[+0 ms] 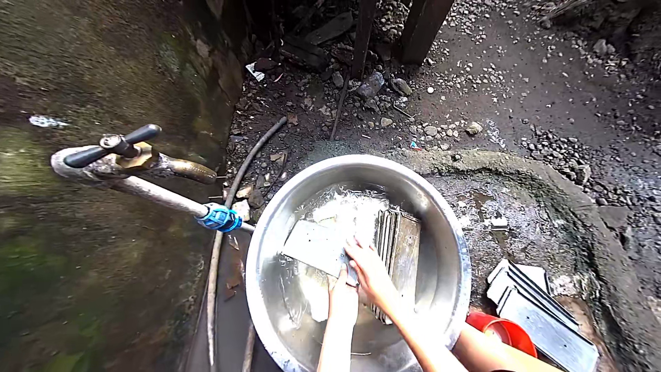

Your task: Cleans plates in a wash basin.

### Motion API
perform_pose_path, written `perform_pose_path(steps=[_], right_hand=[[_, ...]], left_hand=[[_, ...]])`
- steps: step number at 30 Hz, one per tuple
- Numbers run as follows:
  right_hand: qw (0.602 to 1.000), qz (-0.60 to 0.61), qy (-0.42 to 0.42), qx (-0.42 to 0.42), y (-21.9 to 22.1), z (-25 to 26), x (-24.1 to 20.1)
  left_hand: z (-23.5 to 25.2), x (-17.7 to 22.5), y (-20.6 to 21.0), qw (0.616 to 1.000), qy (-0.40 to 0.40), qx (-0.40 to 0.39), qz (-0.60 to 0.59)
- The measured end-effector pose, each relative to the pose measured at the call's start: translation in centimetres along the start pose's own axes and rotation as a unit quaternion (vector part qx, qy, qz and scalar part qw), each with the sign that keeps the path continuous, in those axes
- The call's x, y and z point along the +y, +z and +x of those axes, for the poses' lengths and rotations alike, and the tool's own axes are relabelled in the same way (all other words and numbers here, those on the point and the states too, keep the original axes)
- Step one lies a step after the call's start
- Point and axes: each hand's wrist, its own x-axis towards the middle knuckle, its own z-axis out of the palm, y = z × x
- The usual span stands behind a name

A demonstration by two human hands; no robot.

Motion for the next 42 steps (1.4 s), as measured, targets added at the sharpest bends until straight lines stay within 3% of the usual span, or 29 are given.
perform_pose_path(steps=[3, 9, 11, 13, 16, 19, 21, 23, 27, 30, 32, 34, 36, 38, 41, 42], right_hand=[[0.994, 0.043, 0.095, 0.025, -1.4, 2.5, 1.5], [1.000, -0.019, 0.017, 0.010, -1.0, -0.8, 1.0], [0.999, 0.019, -0.004, -0.037, -1.7, -0.2, 2.3], [0.991, 0.098, 0.051, -0.074, -2.6, 1.6, 3.3], [0.975, 0.134, 0.176, -0.009, -4.0, 4.3, 4.5], [0.980, 0.110, 0.158, 0.049, -2.9, 5.1, 3.4], [0.989, 0.095, 0.112, 0.002, -0.1, 4.1, 2.3], [0.988, 0.082, 0.098, -0.082, 3.5, 2.0, 1.5], [0.968, 0.024, 0.009, -0.251, 8.8, -3.0, 0.5], [0.923, 0.001, -0.076, -0.377, 8.8, -1.3, 1.7], [0.932, 0.015, -0.016, -0.363, 8.4, 2.0, 3.5], [0.954, -0.032, 0.083, -0.288, 7.9, 4.6, 3.9], [0.939, -0.095, 0.131, -0.302, 7.8, 4.9, 2.7], [0.924, -0.091, 0.105, -0.357, 7.5, 3.0, 1.1], [0.916, -0.086, -0.054, -0.389, 7.6, 0.3, 0.9], [0.912, -0.076, -0.063, -0.398, 7.6, 0.6, 1.3]], left_hand=[[-0.8, 0.1, 0.0, 1.000, -0.009, 0.007, -0.011], [-0.2, 0.3, -1.6, 0.999, -0.027, -0.014, 0.025], [-0.4, -0.1, -2.2, 0.999, -0.037, -0.011, 0.037], [-0.6, 0.4, -2.9, 0.997, -0.052, -0.011, 0.053], [-1.0, 2.1, -5.1, 0.983, -0.087, -0.062, 0.151], [0.7, 2.4, -7.9, 0.940, -0.048, -0.081, 0.328], [2.8, 1.2, -9.2, 0.936, 0.021, -0.042, 0.349], [3.8, -0.6, -9.5, 0.960, 0.082, 0.058, 0.261], [3.1, -0.7, -8.4, 0.959, 0.079, 0.189, 0.197], [4.1, -1.7, -9.7, 0.962, 0.058, 0.214, 0.159], [4.4, -1.8, -10.0, 0.958, 0.096, 0.208, 0.170], [4.4, -1.6, -10.0, 0.954, 0.128, 0.192, 0.189], [4.8, -1.6, -10.4, 0.952, 0.140, 0.196, 0.187], [4.9, -1.3, -10.0, 0.954, 0.149, 0.213, 0.148], [4.6, -1.1, -9.3, 0.957, 0.138, 0.237, 0.094], [4.5, -1.1, -9.3, 0.960, 0.130, 0.230, 0.090]])
